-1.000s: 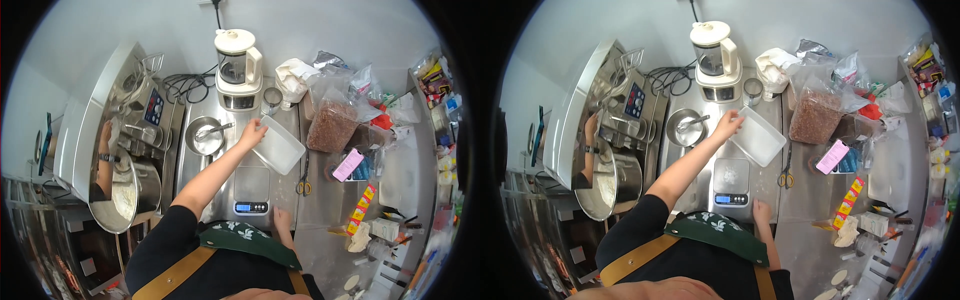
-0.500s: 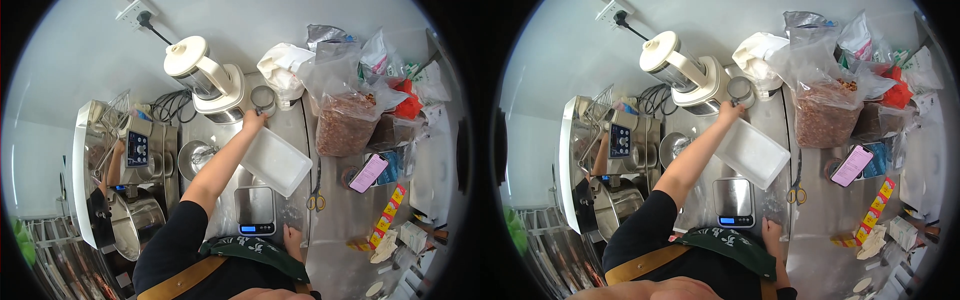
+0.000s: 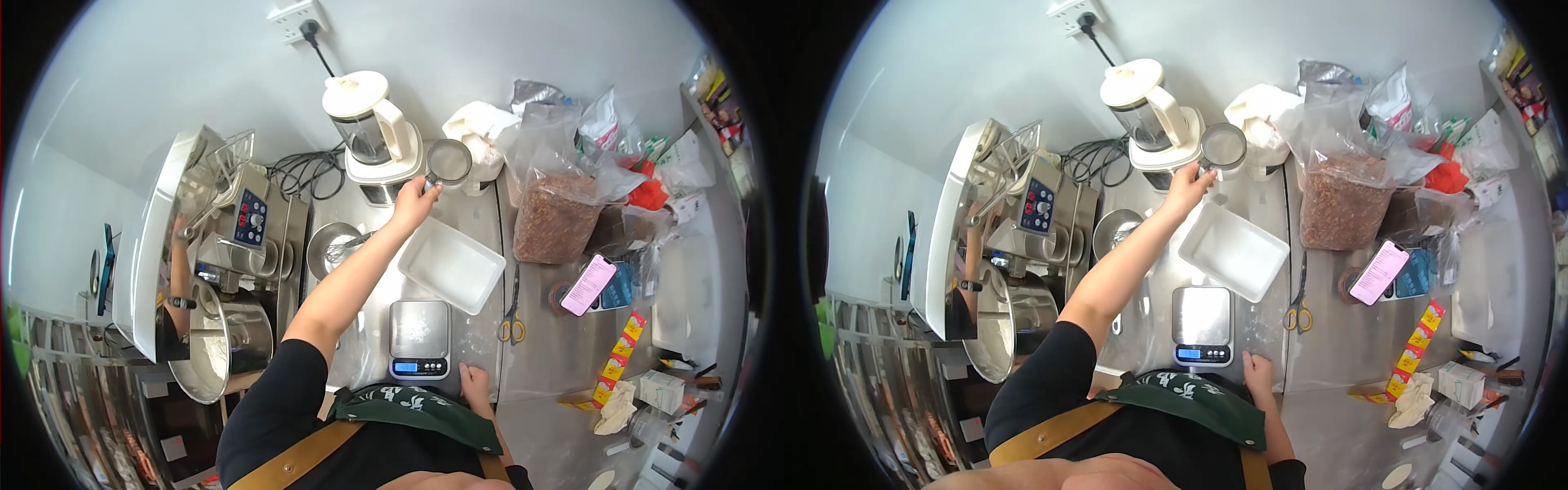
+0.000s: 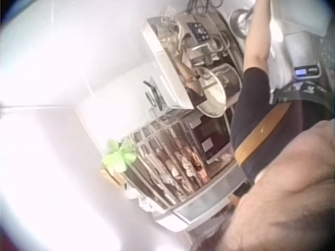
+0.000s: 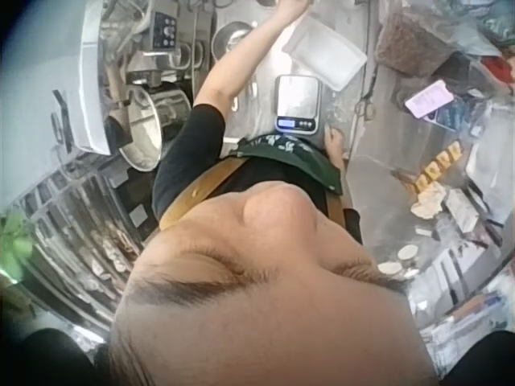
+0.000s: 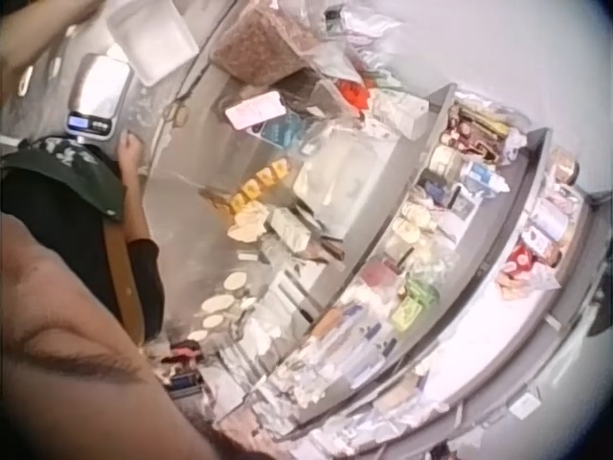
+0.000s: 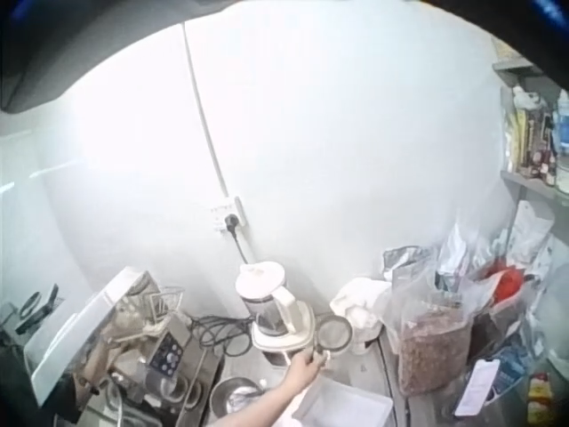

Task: Preparing dough by weighing ingredients on a scale and mixing them in an industrial mixer.

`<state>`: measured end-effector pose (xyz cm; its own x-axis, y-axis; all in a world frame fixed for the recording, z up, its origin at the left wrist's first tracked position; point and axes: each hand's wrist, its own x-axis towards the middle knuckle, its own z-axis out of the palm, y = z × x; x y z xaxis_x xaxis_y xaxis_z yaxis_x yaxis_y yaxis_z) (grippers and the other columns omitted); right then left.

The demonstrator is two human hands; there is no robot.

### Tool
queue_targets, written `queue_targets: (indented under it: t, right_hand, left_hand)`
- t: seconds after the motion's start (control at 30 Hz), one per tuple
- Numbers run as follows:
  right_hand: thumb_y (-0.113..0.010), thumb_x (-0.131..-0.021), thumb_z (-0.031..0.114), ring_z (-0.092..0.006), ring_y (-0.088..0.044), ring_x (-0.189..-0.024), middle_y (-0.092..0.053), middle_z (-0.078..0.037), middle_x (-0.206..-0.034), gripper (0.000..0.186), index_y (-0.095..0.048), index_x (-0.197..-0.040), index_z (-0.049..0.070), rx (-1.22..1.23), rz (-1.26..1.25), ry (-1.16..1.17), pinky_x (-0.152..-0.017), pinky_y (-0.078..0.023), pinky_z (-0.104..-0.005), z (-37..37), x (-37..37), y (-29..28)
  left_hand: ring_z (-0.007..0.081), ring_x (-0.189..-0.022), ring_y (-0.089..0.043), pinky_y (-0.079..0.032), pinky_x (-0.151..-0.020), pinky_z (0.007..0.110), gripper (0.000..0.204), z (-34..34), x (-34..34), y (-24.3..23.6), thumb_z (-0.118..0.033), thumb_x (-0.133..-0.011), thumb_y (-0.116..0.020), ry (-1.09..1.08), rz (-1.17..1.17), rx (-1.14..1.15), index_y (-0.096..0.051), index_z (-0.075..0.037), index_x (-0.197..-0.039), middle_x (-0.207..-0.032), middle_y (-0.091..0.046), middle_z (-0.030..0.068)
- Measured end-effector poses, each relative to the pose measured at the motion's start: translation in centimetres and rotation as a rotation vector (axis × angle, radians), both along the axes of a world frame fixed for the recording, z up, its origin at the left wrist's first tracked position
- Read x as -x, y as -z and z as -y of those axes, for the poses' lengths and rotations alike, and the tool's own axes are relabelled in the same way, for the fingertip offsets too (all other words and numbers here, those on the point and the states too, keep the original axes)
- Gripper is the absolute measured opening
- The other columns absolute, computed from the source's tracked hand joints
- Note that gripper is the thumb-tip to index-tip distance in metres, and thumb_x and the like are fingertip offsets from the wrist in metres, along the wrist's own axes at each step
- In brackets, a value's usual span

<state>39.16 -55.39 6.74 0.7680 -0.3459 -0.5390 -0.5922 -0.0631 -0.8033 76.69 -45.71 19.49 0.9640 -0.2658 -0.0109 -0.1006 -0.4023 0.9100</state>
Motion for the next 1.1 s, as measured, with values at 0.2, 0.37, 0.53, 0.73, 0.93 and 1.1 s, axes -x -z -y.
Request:
queue_targets:
  t: [0.2,0.37,0.53,0.73,0.93,1.1]
  right_hand:
    - [-0.053,-0.087,0.025,-0.006,-0.035,-0.046,-0.037,-0.001,-0.046,0.043,-0.038,-0.052,0.004,0.202,0.265,0.04,-0.041,-0.028,-0.0253,-0.1,-2.9,-3.9]
    - [-0.053,-0.087,0.017,-0.0034,-0.034,-0.048,-0.037,0.004,-0.051,0.034,-0.041,-0.057,0.007,0.23,0.626,0.048,-0.043,-0.027,-0.0214,-2.1,-7.5,-12.0]
    - [-0.058,-0.083,0.011,-0.0033,-0.037,-0.05,-0.043,0.004,-0.057,0.017,-0.055,-0.069,0.001,-0.027,0.714,-0.112,-0.045,-0.029,-0.0212,-6.0,-9.6,-18.1]
    - [-0.065,-0.071,0.005,-0.0096,-0.048,-0.056,-0.048,-0.001,-0.07,0.016,-0.064,-0.087,0.005,0.357,0.925,-0.872,-0.047,-0.036,-0.0241,-12.1,-10.4,-23.0]
    - [-0.065,-0.064,0.008,-0.0241,-0.055,-0.064,-0.049,-0.008,-0.07,0.012,-0.062,-0.075,0.005,0.853,1.005,-1.358,-0.054,-0.043,-0.0356,-17.7,-9.4,-22.9]
    - [-0.062,-0.066,0.006,-0.0252,-0.055,-0.066,-0.047,-0.009,-0.07,0.008,-0.056,-0.07,0.003,0.935,1.045,-1.48,-0.054,-0.044,-0.0362,-20.8,-8.0,-23.0]
  left_hand:
    - [0.0074,-0.064,-0.044,-0.036,-0.059,0.021,0.025,-6.2,10.7,-6.0,-0.029,-0.086,-0.055,0.143,-0.098,0.356,-0.053,-0.004,-0.08,-0.069,-0.05,-0.0018]
    - [0.0074,-0.068,-0.043,-0.035,-0.061,0.021,0.039,-12.7,20.0,-5.0,-0.039,-0.092,-0.039,0.013,-0.316,0.535,-0.053,-0.004,-0.083,-0.075,-0.05,-0.0005]
    - [0.0078,-0.074,-0.044,-0.036,-0.068,0.021,0.029,-18.1,28.8,-4.1,-0.03,-0.093,-0.04,-0.012,-0.292,0.572,-0.053,-0.004,-0.089,-0.079,-0.05,-0.0009]
    - [0.0126,-0.079,-0.05,-0.039,-0.073,0.025,0.022,-23.1,35.4,-1.9,-0.02,-0.091,-0.043,-0.16,-0.23,0.404,-0.054,-0.002,-0.098,-0.082,-0.055,0.0035]
    - [0.0258,-0.082,-0.054,-0.041,-0.074,0.033,0.017,-25.1,40.0,-3.2,-0.012,-0.087,-0.045,-0.309,-0.007,0.223,-0.054,-0.002,-0.096,-0.083,-0.056,0.0128]
    - [0.0338,-0.083,-0.049,-0.039,-0.073,0.038,0.01,-27.0,42.5,-2.5,-0.007,-0.082,-0.048,-0.36,0.058,0.147,-0.051,-0.001,-0.09,-0.081,-0.051,0.0149]
